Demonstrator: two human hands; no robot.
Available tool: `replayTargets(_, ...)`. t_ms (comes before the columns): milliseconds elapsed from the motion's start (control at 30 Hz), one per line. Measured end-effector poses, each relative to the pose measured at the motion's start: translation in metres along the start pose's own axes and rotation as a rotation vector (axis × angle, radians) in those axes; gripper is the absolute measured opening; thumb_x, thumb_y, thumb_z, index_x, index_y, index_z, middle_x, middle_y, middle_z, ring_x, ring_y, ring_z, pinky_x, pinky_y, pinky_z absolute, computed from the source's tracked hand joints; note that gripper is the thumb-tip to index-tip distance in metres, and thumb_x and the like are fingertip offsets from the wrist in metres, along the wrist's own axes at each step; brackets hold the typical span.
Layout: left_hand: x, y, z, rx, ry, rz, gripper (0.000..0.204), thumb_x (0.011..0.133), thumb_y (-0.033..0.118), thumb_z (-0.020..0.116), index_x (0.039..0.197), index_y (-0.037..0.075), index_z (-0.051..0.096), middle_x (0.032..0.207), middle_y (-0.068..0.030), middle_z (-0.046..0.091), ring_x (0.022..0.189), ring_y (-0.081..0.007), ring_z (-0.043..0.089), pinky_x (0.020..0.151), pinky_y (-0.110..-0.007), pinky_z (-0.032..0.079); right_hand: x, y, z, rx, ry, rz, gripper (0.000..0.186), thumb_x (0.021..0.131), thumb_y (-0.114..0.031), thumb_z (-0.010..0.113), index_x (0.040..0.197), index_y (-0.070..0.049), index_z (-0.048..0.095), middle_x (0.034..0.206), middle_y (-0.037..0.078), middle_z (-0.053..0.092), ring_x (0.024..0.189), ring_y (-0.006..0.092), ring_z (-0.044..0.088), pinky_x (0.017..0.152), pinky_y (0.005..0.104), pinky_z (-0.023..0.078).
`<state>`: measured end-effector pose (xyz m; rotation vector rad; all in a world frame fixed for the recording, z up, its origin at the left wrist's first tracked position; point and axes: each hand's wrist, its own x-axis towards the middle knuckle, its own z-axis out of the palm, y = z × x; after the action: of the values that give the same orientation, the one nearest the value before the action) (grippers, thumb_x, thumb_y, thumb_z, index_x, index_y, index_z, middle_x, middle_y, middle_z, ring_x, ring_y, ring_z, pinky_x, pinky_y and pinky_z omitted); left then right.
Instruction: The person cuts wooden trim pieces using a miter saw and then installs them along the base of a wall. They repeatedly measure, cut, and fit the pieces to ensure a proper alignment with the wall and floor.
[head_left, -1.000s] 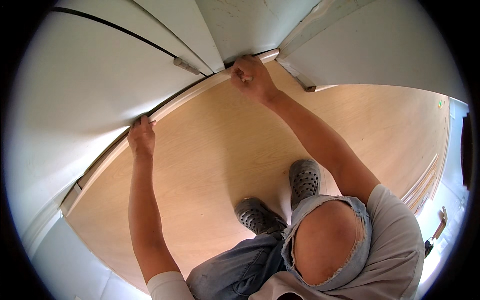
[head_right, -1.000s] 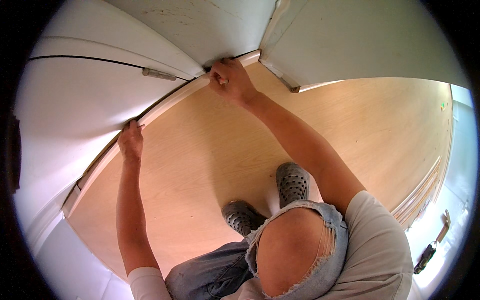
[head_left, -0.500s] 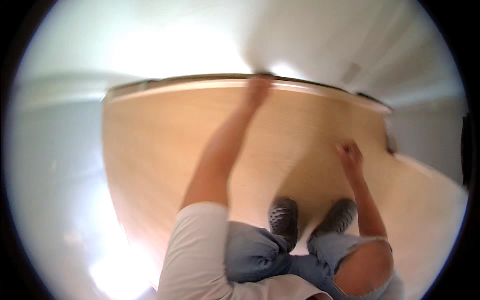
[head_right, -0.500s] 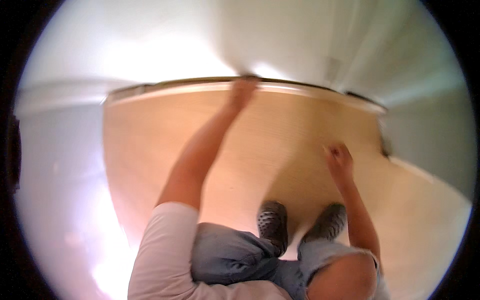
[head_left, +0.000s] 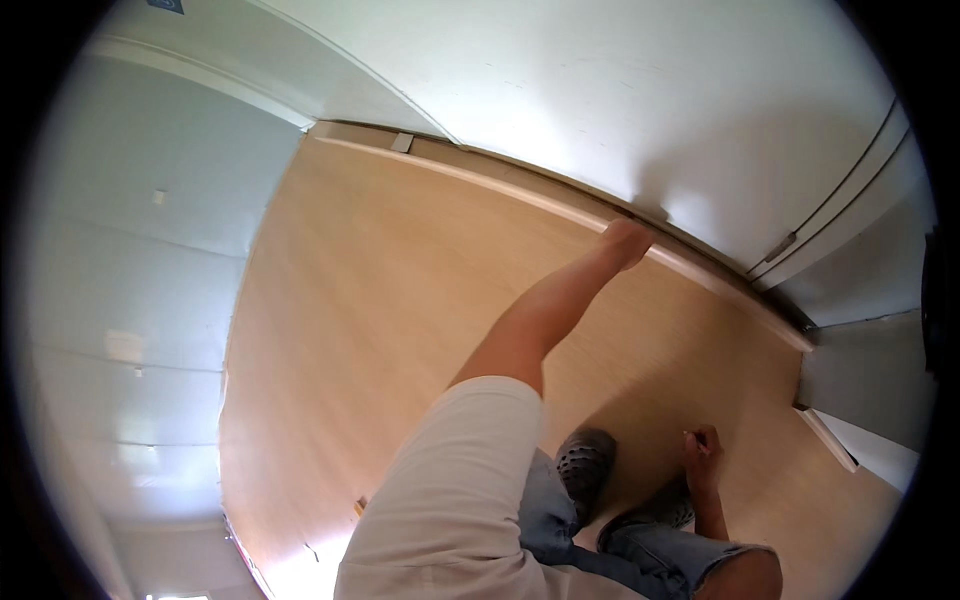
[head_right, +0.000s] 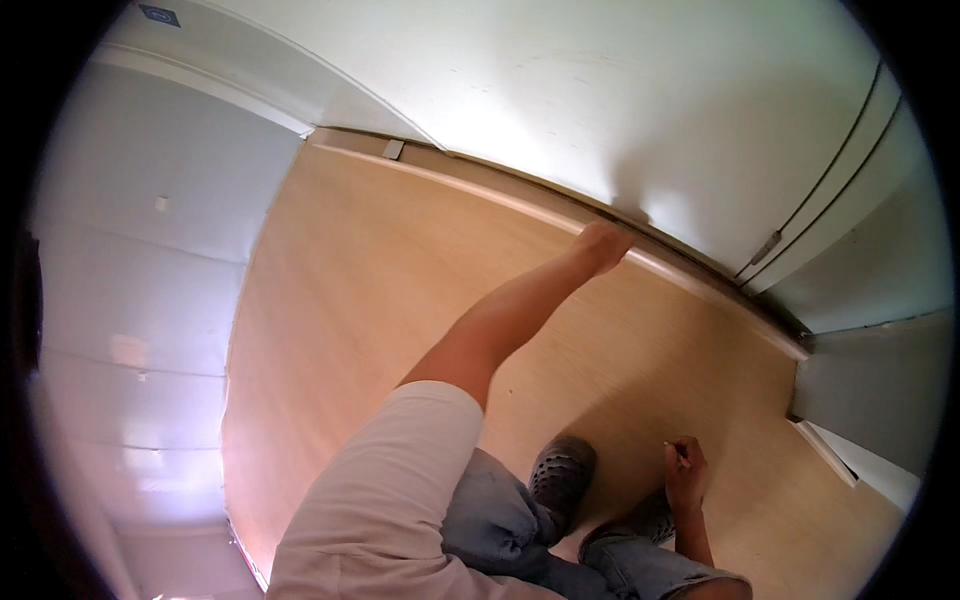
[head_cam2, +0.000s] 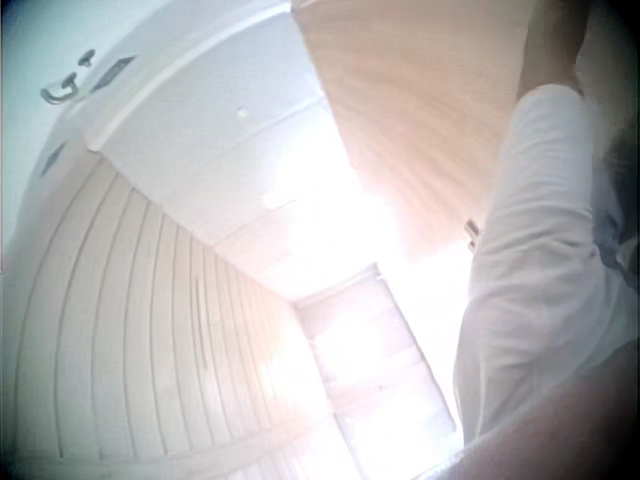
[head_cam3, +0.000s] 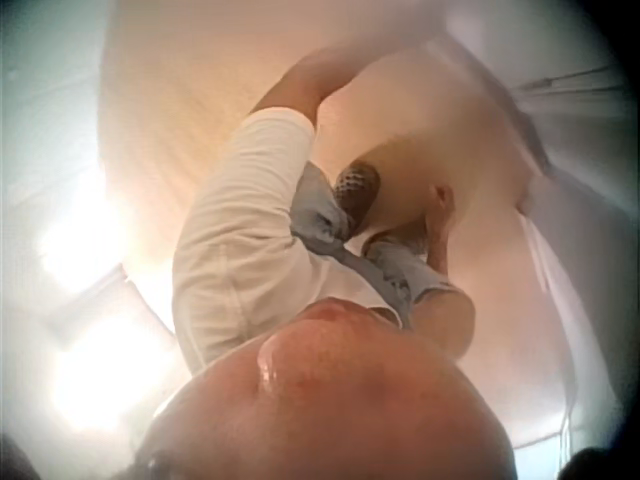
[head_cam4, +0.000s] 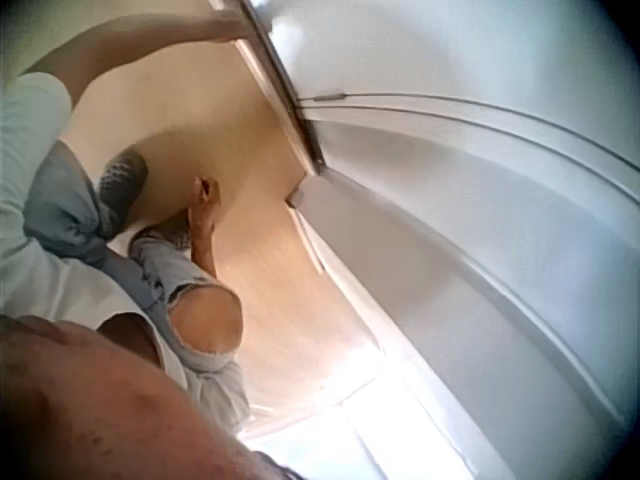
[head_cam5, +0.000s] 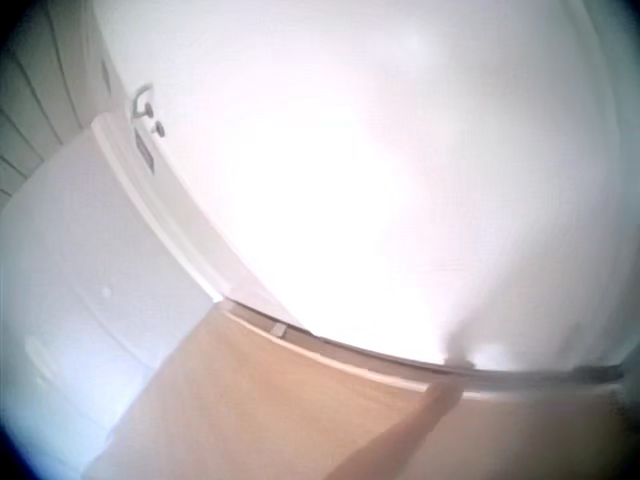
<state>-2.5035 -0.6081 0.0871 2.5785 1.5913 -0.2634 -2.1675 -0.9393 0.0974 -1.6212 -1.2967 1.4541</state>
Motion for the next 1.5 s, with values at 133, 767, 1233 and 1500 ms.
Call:
replayTargets(133, -0.029, 0.017, 0.006, -0.036, -0.043, 0.099, 0.012, 0.086, 0.011, 0.062, 0.088, 0.008, 0.073, 0.093, -0.0174, 0.074, 0.094, -0.0360, 0.072, 0.076, -0.048, 0.057, 0.005, 0.006, -0.014, -0.262, 0.001, -0.373, 0.015, 0.091, -0.008, 0.058, 0.103, -0.001, 0.063, 0.113, 0.017, 0.064, 0.104, 0.0317, 0.062, 0.090, 0.0420, 0.051)
replayTargets(767, -0.199, 0.075, 0.006, -0.239, -0.154, 0.461, 0.023, 0.081, 0.012, 0.073, 0.101, 0.007, 0.063, 0.096, -0.0132, 0.065, 0.095, -0.0334, 0.064, 0.082, -0.047, 0.052, -0.049, -0.019, -0.061, -1.033, -0.176, -0.207, 0.017, 0.082, -0.016, 0.065, 0.097, -0.007, 0.066, 0.097, 0.010, 0.068, 0.097, 0.0303, 0.066, 0.078, 0.0428, 0.056)
replayTargets(1233, -0.193, -0.024, 0.050, -0.099, -0.148, 0.407, 0.016, 0.076, 0.013, 0.072, 0.092, 0.013, 0.069, 0.091, -0.0095, 0.063, 0.093, -0.0310, 0.063, 0.081, -0.045, 0.053, -0.145, 0.095, -0.247, -1.157, 0.155, 0.299, 0.013, 0.086, -0.014, 0.061, 0.096, -0.008, 0.066, 0.101, 0.011, 0.066, 0.102, 0.0323, 0.063, 0.083, 0.0462, 0.054)
replayTargets(1500, -0.176, 0.207, -0.012, -0.344, -0.061, 0.776, 0.014, 0.082, 0.017, 0.068, 0.093, 0.008, 0.064, 0.089, -0.0113, 0.062, 0.090, -0.0308, 0.064, 0.077, -0.044, 0.054, -0.075, -0.011, -0.104, -1.054, -0.110, -0.098, 0.012, 0.084, -0.021, 0.066, 0.087, -0.010, 0.064, 0.092, 0.007, 0.060, 0.096, 0.0272, 0.062, 0.072, 0.0401, 0.056)
